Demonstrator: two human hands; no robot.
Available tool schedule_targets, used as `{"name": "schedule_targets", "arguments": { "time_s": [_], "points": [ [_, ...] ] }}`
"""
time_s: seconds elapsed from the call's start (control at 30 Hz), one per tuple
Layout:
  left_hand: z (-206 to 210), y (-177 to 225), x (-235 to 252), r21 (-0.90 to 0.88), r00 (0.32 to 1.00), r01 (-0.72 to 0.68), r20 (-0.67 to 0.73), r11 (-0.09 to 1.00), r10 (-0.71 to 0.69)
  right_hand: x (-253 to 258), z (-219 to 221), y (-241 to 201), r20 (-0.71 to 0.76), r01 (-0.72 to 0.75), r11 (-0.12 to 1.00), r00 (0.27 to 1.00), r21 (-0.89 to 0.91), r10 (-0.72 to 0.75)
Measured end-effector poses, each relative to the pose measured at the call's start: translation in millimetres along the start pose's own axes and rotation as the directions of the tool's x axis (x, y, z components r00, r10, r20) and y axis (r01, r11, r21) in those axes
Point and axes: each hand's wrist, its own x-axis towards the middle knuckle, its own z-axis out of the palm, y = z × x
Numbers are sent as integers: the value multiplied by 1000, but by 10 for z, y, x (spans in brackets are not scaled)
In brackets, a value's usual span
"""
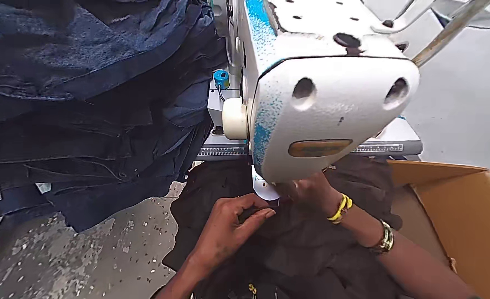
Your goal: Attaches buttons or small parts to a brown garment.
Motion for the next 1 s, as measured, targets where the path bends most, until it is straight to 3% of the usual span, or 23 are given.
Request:
{"name": "schedule_targets", "arguments": {
  "time_s": [0.17,0.4,0.47,0.5,0.57,0.6,0.67,0.8,0.9,1.0],
  "points": [
    [55,-16,-31,3,1000,7,-24,1000,-7,47,4,-12,34,-47,999,998,-19,48],
    [148,27,-75,142,1000,-25,-1,990,25,2,67,20,0,-75,995,997,-62,75],
    [146,37,-98,147,999,-41,-15,988,44,-33,69,-53,-6,-159,987,987,28,159],
    [121,41,-98,130,998,-56,-32,990,60,-62,60,-132,23,-251,954,968,166,251],
    [-3,20,-71,63,992,-76,-93,995,81,-90,-21,-296,202,-430,757,902,492,380],
    [-102,-16,-89,40,990,-52,-132,998,57,-118,-67,-361,285,-487,666,873,565,396],
    [-366,-146,-158,70,973,79,-221,994,-62,-149,-133,-353,326,-608,597,790,524,519],
    [-741,-530,-288,196,875,382,-391,903,-286,-67,-52,-96,409,-807,500,590,314,696],
    [-818,-647,-367,211,844,442,-429,872,-323,60,65,-100,447,-890,385,455,244,770],
    [-786,-715,-414,197,835,468,-419,862,-358,88,97,-140,425,-901,382,433,205,795]
  ]
}}
